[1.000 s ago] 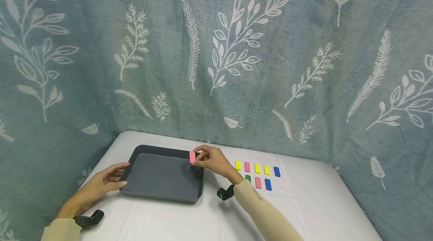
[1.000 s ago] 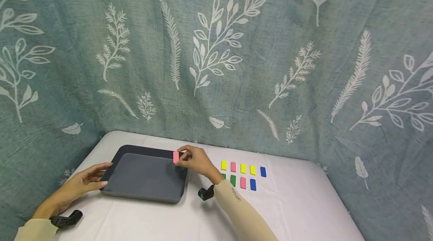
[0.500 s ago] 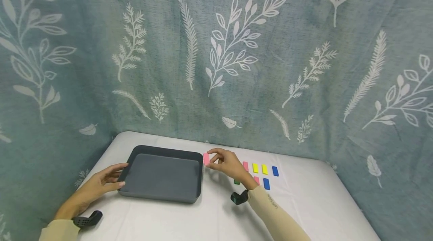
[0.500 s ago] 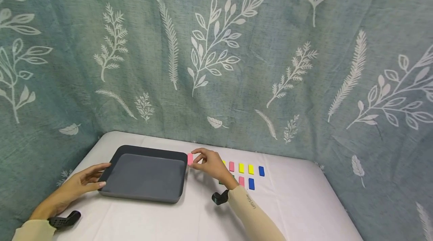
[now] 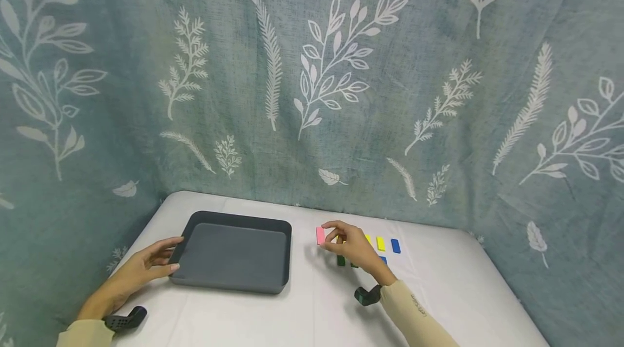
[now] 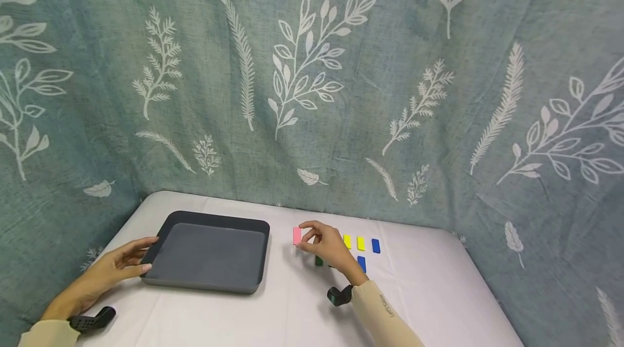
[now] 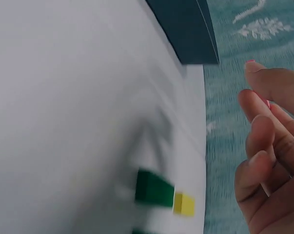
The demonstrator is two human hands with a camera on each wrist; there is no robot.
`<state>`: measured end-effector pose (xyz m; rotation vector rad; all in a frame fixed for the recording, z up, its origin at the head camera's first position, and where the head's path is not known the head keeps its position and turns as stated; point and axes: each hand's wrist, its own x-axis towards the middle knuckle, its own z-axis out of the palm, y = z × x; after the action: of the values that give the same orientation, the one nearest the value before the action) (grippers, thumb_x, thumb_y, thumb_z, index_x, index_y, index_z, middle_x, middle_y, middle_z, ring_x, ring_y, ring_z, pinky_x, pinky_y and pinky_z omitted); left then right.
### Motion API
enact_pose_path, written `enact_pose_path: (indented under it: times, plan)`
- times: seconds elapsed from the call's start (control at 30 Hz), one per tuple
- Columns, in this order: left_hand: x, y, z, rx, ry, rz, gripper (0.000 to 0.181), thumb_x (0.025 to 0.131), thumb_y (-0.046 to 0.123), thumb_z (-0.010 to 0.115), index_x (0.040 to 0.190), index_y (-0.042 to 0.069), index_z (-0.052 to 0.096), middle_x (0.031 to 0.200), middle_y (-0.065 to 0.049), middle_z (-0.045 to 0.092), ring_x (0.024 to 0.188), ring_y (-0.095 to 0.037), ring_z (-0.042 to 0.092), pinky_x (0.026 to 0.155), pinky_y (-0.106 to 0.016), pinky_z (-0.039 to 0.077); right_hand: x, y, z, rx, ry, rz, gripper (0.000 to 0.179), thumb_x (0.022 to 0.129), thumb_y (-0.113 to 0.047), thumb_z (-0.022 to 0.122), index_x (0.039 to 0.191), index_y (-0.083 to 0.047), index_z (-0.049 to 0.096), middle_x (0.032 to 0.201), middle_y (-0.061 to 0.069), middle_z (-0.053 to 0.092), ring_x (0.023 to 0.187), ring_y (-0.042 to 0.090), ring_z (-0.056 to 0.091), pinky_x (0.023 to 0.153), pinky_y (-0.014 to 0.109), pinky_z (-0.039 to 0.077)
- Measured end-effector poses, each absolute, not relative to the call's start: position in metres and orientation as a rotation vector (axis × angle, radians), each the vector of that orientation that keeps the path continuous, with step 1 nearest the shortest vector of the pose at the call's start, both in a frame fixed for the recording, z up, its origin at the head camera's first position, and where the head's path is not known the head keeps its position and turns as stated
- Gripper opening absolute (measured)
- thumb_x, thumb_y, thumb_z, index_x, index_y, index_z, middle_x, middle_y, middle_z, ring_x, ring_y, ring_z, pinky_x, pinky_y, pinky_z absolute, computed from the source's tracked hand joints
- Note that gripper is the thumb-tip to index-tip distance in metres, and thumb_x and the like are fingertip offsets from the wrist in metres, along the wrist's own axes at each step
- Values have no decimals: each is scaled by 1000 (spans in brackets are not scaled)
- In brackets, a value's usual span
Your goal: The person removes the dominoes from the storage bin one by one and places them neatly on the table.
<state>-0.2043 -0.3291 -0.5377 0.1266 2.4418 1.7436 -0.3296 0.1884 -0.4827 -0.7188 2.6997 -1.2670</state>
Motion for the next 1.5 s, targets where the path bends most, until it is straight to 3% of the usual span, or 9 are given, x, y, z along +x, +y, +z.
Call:
enact_pose_path:
  times: [0.17, 0.4, 0.6, 0.87, 1.5]
  plan:
    - [-203, -330, -537, 93, 2436, 1729, 73, 99, 31, 71, 161, 16, 34, 159, -20, 34, 136, -43, 37, 96, -59, 43, -325, 210, -488, -644, 2705, -1307, 46, 89, -31, 83, 132, -25, 66, 93, -5, 73, 65, 13, 53, 56, 24, 41]
    - [-201, -327, -538, 99, 2470, 1724, 73, 98, 31, 72, 160, 14, 37, 160, -19, 34, 134, -41, 38, 97, -58, 43, -317, 241, -492, -502, 2684, -1364, 48, 89, -27, 83, 133, -25, 66, 94, 0, 72, 59, 13, 50, 42, 27, 39]
    - [-200, -325, -537, 105, 2473, 1736, 72, 98, 30, 72, 159, 13, 37, 161, -17, 31, 134, -39, 37, 97, -56, 42, -311, 264, -491, -423, 2733, -1363, 49, 88, -25, 84, 133, -20, 66, 94, 0, 73, 63, 21, 54, 51, 26, 41]
    - [-202, -324, -535, 81, 2440, 1730, 75, 98, 32, 72, 161, 13, 35, 160, -20, 32, 137, -43, 35, 96, -60, 43, -302, 299, -498, -275, 2811, -1291, 50, 88, -25, 84, 134, -18, 66, 93, -2, 72, 69, 15, 50, 57, 25, 41]
    - [-202, -323, -534, 120, 2485, 1714, 73, 99, 30, 71, 160, 11, 36, 158, -23, 34, 132, -42, 40, 95, -56, 44, -292, 365, -517, -2, 2796, -1279, 53, 91, -22, 81, 139, -8, 62, 94, 4, 69, 71, 19, 56, 58, 28, 48]
